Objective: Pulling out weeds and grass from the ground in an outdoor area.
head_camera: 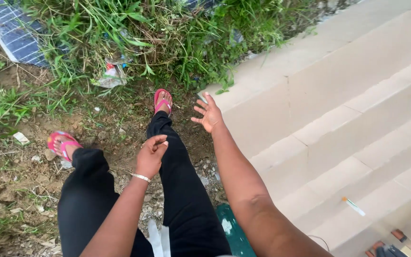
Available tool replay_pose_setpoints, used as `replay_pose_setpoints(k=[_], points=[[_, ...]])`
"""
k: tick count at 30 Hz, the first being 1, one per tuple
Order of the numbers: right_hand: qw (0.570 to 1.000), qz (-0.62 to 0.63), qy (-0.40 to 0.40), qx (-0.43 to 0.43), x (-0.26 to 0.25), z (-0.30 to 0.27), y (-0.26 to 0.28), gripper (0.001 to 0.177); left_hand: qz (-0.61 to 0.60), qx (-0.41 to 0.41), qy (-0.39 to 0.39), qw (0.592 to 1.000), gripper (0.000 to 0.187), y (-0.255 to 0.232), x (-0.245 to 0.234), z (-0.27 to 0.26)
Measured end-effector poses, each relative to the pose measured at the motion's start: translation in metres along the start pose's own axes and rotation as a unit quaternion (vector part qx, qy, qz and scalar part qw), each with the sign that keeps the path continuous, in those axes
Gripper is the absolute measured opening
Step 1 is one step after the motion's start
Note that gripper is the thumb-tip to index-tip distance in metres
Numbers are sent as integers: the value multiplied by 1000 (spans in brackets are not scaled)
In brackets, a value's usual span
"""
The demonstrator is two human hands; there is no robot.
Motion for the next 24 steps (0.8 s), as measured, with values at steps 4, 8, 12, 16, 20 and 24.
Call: replay_pose_setpoints(k=[4, 8, 12, 16, 20, 24], points=[[1000, 5, 12, 24, 26, 59, -16, 103, 6, 2, -34, 999, 30, 3, -12, 42], [997, 32, 11, 63, 56, 140, -50, 109, 46, -60, -96, 992, 30, -14, -58, 82], [994, 89, -18, 66, 72, 216, -77, 115, 90, -65, -104, 988, 26, -17, -111, 147], [979, 153, -87, 101, 106, 284, -105, 122, 26, -32, -106, 994, 28, -37, -150, 204], [955, 223, -146, 127, 167, 313, -75, 120, -18, 80, -205, 975, 28, -60, -177, 222], [971, 189, -144, 5, 176, 432, -92, 114, -97, 20, -204, 974, 33, -115, -161, 234]])
Point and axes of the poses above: each hand's wrist, its own z-axis towards the middle knuckle, its own x-axis out of the palm, y = z × x, the point moved 4 cm from there along z, towards the middle knuckle, and after that the axes turned 14 degrees about -z, right-handed, at the moved point
